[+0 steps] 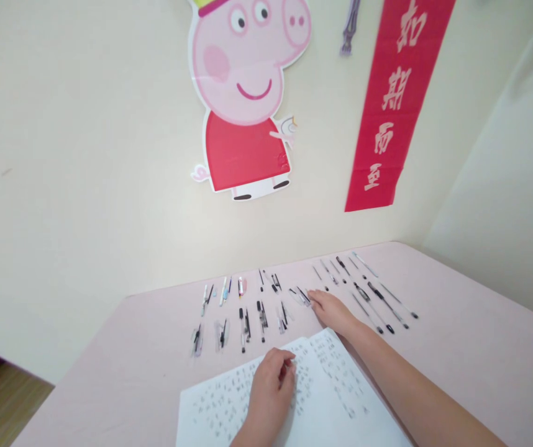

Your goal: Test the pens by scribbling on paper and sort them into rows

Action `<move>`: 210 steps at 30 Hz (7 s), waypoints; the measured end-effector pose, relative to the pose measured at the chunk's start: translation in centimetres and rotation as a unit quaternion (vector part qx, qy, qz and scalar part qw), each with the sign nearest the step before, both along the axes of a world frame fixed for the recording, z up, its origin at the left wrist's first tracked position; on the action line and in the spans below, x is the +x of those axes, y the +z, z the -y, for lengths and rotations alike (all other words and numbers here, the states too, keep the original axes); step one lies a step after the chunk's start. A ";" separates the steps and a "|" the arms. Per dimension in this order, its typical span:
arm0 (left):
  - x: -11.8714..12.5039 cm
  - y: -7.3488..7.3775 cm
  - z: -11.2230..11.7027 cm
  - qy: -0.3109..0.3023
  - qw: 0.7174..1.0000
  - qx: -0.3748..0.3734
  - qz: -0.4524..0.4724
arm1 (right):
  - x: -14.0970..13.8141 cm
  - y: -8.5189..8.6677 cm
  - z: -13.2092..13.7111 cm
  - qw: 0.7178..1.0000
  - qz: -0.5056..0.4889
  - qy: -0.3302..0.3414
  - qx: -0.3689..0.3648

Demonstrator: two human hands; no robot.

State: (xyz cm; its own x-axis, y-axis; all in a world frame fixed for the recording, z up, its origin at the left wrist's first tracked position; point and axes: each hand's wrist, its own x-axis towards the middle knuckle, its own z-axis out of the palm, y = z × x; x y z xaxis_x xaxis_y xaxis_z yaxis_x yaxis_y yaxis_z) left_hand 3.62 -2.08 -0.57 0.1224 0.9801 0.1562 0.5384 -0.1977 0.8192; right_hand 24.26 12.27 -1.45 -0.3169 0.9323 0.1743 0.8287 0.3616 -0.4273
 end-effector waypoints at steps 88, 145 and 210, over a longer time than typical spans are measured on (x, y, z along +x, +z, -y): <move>-0.3 1.3 -0.8 0.192 0.870 -0.118 0.439 | -6.9 2.1 6.0 0.942 -0.331 0.005 -0.045; -0.7 0.6 -1.5 0.201 0.793 -0.153 0.555 | -4.5 0.7 3.7 0.984 0.054 -0.168 0.008; -0.9 1.4 -1.7 0.192 0.663 -0.227 0.687 | -4.6 2.7 0.1 0.996 0.026 -0.085 -0.005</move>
State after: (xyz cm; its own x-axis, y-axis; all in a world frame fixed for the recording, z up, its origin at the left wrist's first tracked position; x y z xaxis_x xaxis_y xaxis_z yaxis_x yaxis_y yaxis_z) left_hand 2.75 -0.35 0.80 -0.1024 0.8816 -0.4607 -0.8387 0.1725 0.5166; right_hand 19.70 12.15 1.27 -0.1619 0.9750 0.1525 0.8984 0.2095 -0.3859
